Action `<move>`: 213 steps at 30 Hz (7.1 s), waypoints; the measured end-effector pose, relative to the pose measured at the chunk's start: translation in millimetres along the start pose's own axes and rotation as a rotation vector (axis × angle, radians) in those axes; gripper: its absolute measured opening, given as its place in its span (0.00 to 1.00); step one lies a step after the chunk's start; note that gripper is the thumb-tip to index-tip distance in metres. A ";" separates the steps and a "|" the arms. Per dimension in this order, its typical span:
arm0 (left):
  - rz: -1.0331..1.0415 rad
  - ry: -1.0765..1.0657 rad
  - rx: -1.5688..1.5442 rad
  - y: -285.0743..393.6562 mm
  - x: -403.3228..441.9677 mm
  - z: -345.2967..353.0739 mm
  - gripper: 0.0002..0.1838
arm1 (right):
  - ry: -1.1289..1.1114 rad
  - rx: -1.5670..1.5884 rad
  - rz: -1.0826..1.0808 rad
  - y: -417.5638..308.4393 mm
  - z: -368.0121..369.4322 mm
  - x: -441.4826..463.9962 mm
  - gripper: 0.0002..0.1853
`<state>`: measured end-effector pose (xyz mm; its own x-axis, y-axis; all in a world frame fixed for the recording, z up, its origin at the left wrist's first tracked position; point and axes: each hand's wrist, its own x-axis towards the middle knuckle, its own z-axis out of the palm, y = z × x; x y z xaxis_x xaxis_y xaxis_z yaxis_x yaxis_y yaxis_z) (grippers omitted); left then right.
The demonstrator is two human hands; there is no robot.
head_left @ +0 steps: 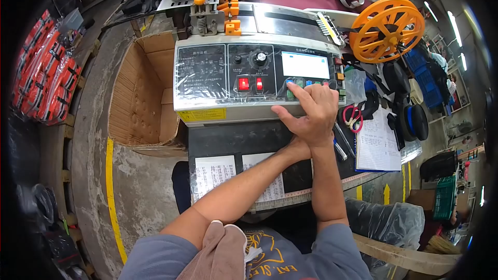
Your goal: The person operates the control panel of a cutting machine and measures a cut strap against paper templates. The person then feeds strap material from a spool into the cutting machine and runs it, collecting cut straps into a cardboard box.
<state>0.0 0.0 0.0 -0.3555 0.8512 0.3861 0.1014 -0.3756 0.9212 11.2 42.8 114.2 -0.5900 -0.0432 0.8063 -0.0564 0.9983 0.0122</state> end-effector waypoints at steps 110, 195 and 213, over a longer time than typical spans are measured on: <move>0.105 0.079 0.082 -10.6 -3.4 4.5 0.13 | 0.062 0.035 -0.007 -0.2 -2.6 -4.3 0.23; 0.021 -0.018 0.040 -16.4 -2.1 1.8 0.29 | 0.097 0.022 0.079 3.6 -0.8 -4.9 0.27; 0.032 -0.040 0.194 -33.8 -2.0 3.8 0.36 | 0.131 0.022 0.065 7.4 -3.3 -5.5 0.27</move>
<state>0.8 12.4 -31.7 -0.3124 0.8553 0.4134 0.2907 -0.3283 0.8988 16.7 50.5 111.9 -0.4829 0.0283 0.8752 -0.0399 0.9977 -0.0543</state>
